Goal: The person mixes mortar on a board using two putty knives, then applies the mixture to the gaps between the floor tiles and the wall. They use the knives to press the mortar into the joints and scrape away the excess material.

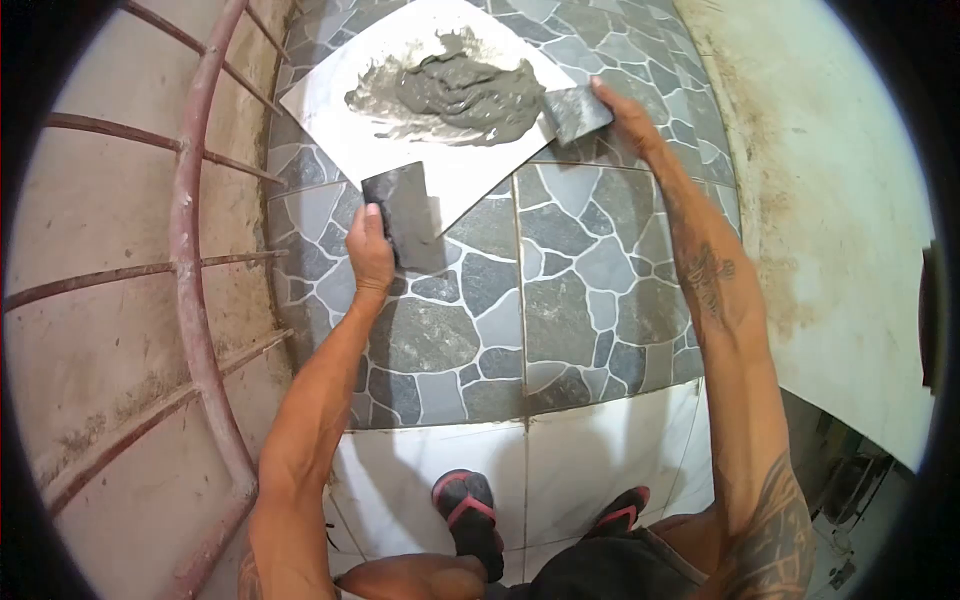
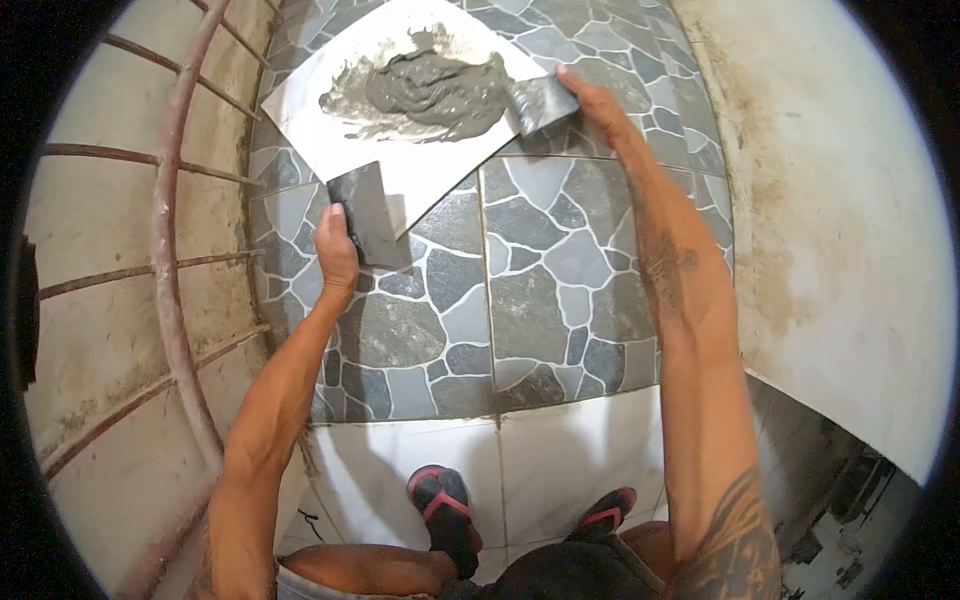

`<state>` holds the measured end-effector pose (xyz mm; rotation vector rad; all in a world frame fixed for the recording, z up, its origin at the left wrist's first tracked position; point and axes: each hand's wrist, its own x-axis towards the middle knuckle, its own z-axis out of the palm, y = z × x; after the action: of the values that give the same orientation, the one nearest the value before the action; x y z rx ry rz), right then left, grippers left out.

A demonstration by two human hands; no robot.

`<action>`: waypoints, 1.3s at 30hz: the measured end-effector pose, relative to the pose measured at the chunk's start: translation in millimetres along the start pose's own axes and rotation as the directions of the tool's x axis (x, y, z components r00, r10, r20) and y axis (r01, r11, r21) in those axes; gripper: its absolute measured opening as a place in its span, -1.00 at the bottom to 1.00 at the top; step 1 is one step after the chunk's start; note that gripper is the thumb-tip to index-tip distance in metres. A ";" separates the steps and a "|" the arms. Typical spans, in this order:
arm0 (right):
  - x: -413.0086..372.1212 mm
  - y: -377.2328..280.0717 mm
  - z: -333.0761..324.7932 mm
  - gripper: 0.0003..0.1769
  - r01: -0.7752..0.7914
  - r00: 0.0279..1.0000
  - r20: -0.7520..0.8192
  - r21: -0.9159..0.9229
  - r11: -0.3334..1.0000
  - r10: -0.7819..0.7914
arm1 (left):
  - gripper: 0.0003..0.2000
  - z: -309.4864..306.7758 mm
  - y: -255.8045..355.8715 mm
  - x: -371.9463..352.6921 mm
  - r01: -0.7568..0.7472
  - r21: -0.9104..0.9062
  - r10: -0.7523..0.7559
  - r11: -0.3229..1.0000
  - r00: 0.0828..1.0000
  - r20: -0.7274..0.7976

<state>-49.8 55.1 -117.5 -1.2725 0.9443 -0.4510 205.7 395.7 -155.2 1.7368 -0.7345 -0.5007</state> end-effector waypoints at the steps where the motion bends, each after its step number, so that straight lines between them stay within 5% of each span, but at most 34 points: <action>1: -7.9 -0.2 -0.1 -0.32 0.026 1.000 -0.008 0.032 0.999 -0.026 | -0.58 -0.5 -5.1 2.5 0.001 -0.046 -0.001 0.999 1.000 -0.017; 4: -31.0 0.0 -3.1 -0.36 -0.021 0.998 0.049 -0.072 0.997 0.024 | -0.58 -5.2 -13.4 4.8 0.006 -0.122 -0.009 0.993 1.000 -0.028; 7: -69.5 -6.0 5.6 -0.38 0.014 0.999 0.045 0.076 0.997 -0.018 | -0.61 -8.9 -17.0 3.6 0.168 -0.020 -0.168 0.986 0.984 -0.053; 11: -130.5 -20.7 27.2 -0.39 -0.028 0.987 0.155 0.450 0.893 -0.047 | -0.66 5.7 25.4 -15.8 0.297 -0.340 -0.254 0.892 0.953 0.167; 15: -173.6 -41.3 44.0 -0.36 -0.091 0.963 0.270 0.387 0.918 -0.018 | -0.68 30.4 98.6 -35.0 0.568 -0.486 -0.378 0.664 0.816 0.437; 21: -188.0 -55.3 46.8 -0.32 -0.022 0.942 0.329 0.247 0.969 -0.063 | -0.71 46.0 125.2 -43.2 0.663 -0.420 -0.316 0.620 0.701 0.640; 27: -201.9 -44.6 49.7 -0.32 -0.037 0.952 0.305 0.226 0.973 -0.035 | -0.72 43.1 150.0 -64.6 0.669 -0.392 -0.308 0.632 0.680 0.665; 28: -203.5 -39.4 51.2 -0.32 -0.044 0.960 0.280 0.204 0.978 -0.015 | -0.72 48.2 163.5 -72.9 0.695 -0.449 -0.387 0.562 0.701 0.599; 32: -212.1 -18.4 50.5 -0.33 -0.105 0.965 0.261 0.256 0.961 0.036 | -0.72 31.6 159.6 -73.1 0.616 -0.467 -0.362 0.634 0.771 0.524; 35: -222.8 -17.4 34.3 -0.38 -0.035 0.970 0.232 -0.145 0.989 0.068 | -0.74 13.3 144.8 -62.3 0.556 -0.471 -0.355 0.685 0.819 0.450; 39: -234.2 7.0 22.1 -0.43 -0.105 0.979 0.192 0.152 0.983 0.075 | -0.83 -9.9 119.2 -30.3 0.483 -0.403 -0.374 0.778 0.870 0.321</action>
<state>-166.1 245.8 -43.5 -1.0998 0.7887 -0.3247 164.3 402.6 -39.2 1.3829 -0.3090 -1.1163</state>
